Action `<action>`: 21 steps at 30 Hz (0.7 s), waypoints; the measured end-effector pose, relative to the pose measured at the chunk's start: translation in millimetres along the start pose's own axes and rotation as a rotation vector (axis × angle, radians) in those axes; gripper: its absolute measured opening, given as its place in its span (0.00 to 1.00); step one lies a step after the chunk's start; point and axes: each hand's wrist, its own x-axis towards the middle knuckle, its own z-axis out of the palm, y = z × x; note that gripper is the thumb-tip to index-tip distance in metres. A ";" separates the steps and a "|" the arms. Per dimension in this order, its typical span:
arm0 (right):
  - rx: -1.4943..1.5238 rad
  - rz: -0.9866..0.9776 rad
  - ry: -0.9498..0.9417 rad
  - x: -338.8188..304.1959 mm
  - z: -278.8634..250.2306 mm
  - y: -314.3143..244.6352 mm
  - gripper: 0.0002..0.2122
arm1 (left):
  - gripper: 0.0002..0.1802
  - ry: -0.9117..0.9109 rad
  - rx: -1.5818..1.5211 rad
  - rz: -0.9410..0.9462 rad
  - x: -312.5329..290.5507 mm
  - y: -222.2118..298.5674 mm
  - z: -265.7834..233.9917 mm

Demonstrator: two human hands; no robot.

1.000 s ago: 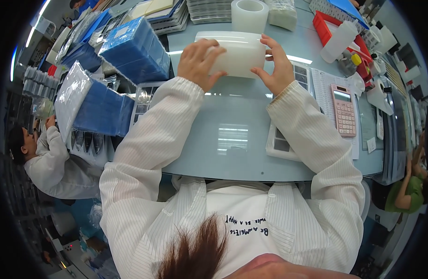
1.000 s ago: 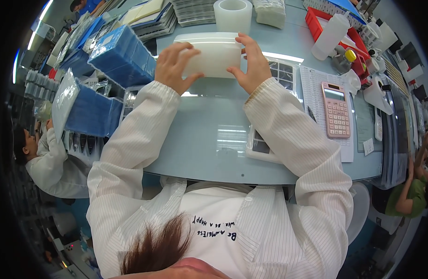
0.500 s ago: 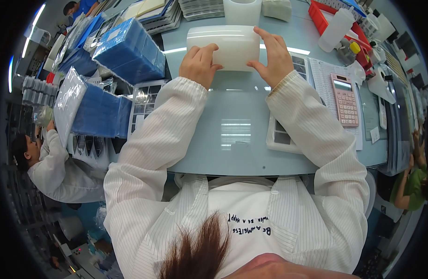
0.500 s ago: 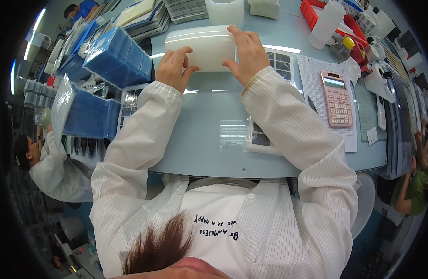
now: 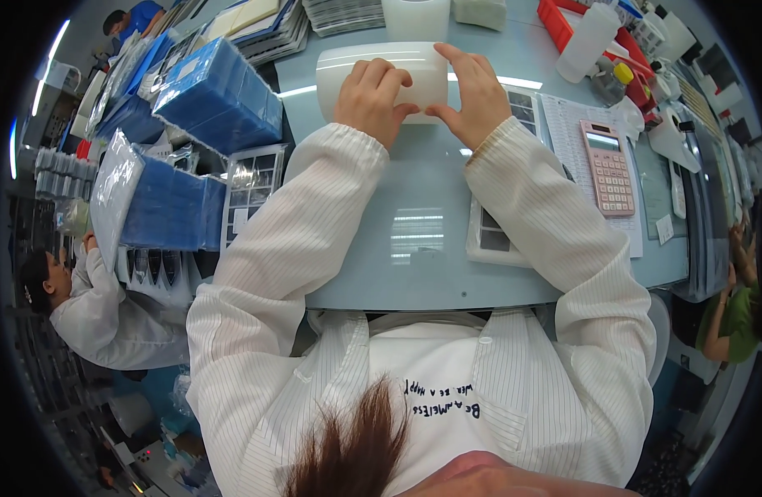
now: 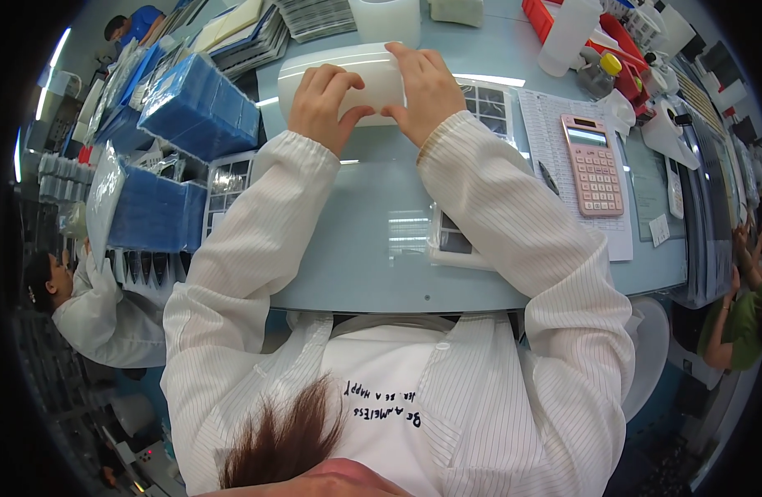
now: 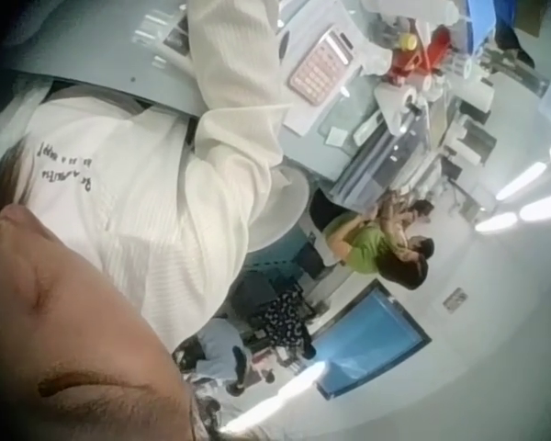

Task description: The recorder writes on small adhesive labels using a pen and applies them to specific sections on component sheets.

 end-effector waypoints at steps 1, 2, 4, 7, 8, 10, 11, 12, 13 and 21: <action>-0.001 0.006 -0.002 0.0 -0.6 -1.6 0.38 | 0.20 -0.034 0.005 -0.034 0.9 -0.2 -0.9; -0.001 0.019 -0.023 0.3 -1.5 -3.3 0.38 | 0.19 -0.068 0.011 -0.067 1.7 -0.1 -0.8; -0.001 0.039 -0.046 -1.9 -4.0 -3.3 0.38 | 0.19 -0.054 0.030 -0.036 1.8 1.4 1.6; -0.028 0.001 -0.029 0.0 -3.5 4.4 0.38 | 0.17 -0.012 0.029 -0.003 0.8 3.1 2.9; -0.043 -0.055 -0.026 0.1 -4.0 7.7 0.38 | 0.16 0.015 0.007 0.000 0.7 3.2 2.8; -0.051 -0.117 -0.028 1.8 -5.6 10.0 0.38 | 0.14 0.000 -0.027 -0.013 2.1 -1.8 0.3; -0.061 -0.117 -0.033 3.5 -7.6 10.6 0.36 | 0.11 -0.013 -0.061 -0.022 2.1 -3.7 -1.9; -0.074 -0.115 -0.038 5.0 -9.8 11.8 0.35 | 0.11 -0.012 -0.062 -0.025 2.3 -2.9 -4.2; -0.074 -0.117 -0.042 6.4 -10.9 12.3 0.35 | 0.08 -0.108 -0.056 -0.036 2.6 -2.1 -7.0; -0.492 -0.570 0.286 25.9 -8.1 10.5 0.31 | 0.07 -0.509 -0.109 -0.038 -81.4 26.0 -20.7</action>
